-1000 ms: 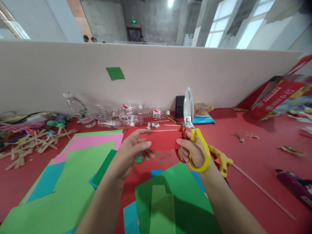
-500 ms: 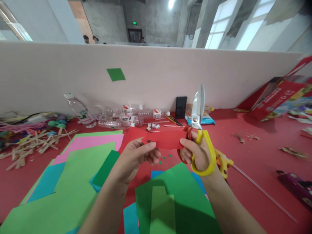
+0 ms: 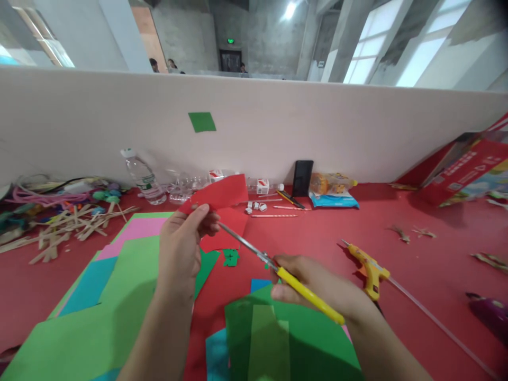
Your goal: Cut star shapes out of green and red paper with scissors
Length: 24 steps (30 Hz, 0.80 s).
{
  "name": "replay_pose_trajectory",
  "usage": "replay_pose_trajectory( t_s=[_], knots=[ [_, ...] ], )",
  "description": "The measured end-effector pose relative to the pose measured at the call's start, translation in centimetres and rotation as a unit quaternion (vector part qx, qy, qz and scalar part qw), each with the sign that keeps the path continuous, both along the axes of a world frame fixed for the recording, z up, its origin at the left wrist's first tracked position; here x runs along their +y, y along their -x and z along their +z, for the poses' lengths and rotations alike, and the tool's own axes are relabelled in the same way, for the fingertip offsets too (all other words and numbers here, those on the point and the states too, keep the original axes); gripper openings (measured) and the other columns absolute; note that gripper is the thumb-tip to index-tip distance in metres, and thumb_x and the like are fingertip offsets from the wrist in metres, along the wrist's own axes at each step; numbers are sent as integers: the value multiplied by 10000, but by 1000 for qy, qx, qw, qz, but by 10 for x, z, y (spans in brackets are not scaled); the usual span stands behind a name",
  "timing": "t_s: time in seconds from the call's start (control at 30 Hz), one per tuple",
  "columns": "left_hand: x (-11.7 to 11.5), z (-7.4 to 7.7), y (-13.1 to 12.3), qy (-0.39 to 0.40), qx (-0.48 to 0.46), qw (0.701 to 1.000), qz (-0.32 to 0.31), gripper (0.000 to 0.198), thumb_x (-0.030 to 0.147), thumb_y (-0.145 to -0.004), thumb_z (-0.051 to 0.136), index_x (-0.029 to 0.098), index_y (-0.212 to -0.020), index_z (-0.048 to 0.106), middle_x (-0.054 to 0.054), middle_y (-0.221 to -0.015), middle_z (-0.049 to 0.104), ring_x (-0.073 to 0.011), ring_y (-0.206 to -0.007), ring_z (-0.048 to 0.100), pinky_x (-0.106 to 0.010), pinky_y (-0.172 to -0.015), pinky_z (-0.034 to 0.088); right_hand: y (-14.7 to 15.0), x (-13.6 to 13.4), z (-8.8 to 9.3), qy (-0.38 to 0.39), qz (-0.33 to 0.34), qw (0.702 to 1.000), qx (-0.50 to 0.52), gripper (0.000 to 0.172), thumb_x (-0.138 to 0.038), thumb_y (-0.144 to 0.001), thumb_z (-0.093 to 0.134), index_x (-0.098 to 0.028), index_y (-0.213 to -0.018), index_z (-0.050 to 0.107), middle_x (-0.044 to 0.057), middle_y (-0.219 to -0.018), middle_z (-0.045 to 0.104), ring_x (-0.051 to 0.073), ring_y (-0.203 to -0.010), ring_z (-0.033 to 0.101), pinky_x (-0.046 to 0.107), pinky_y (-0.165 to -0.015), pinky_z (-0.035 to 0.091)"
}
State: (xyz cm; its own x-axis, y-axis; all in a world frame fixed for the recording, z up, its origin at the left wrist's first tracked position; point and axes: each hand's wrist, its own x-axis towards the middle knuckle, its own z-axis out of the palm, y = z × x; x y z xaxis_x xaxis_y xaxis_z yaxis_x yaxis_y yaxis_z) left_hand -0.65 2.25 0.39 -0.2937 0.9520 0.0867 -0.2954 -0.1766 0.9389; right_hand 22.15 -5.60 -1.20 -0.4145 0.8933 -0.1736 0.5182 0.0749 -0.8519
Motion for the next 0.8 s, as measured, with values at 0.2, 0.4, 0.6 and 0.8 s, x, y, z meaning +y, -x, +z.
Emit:
replay_pose_trajectory(
  t_s=[0.2,0.4,0.6,0.8],
  knots=[
    [-4,-5,1,-19,12,1000,-16,122,239,-747,779,163,-699,697,13,-583,698,-98,-500,607,-207,-498,480,10,4,-15,-17,12,1000,18,763,-985,-819,376,-226,-762,430,-37,-703,421,147,-627,378,270,-544,286],
    [-19,-4,-16,-38,74,996,-36,123,256,-808,740,172,-728,699,22,-555,673,-104,-498,585,-224,-508,474,10,0,-22,1,2,994,111,689,-915,-878,443,-231,-802,426,-56,-699,371,127,-590,349,266,-515,246],
    [-29,0,-23,-56,105,992,-47,173,241,-839,707,191,-677,673,30,-546,658,-105,-508,588,-231,-543,493,9,-4,-13,2,1,993,122,679,-900,-874,487,-227,-799,435,-47,-699,404,131,-596,358,278,-524,256],
    [-31,3,-23,-52,126,990,-43,166,251,-839,707,193,-685,689,21,-557,662,-117,-517,604,-241,-541,499,11,-5,-8,3,2,992,127,677,-902,-873,483,-234,-786,417,-43,-703,399,136,-599,356,287,-530,244]
  ],
)
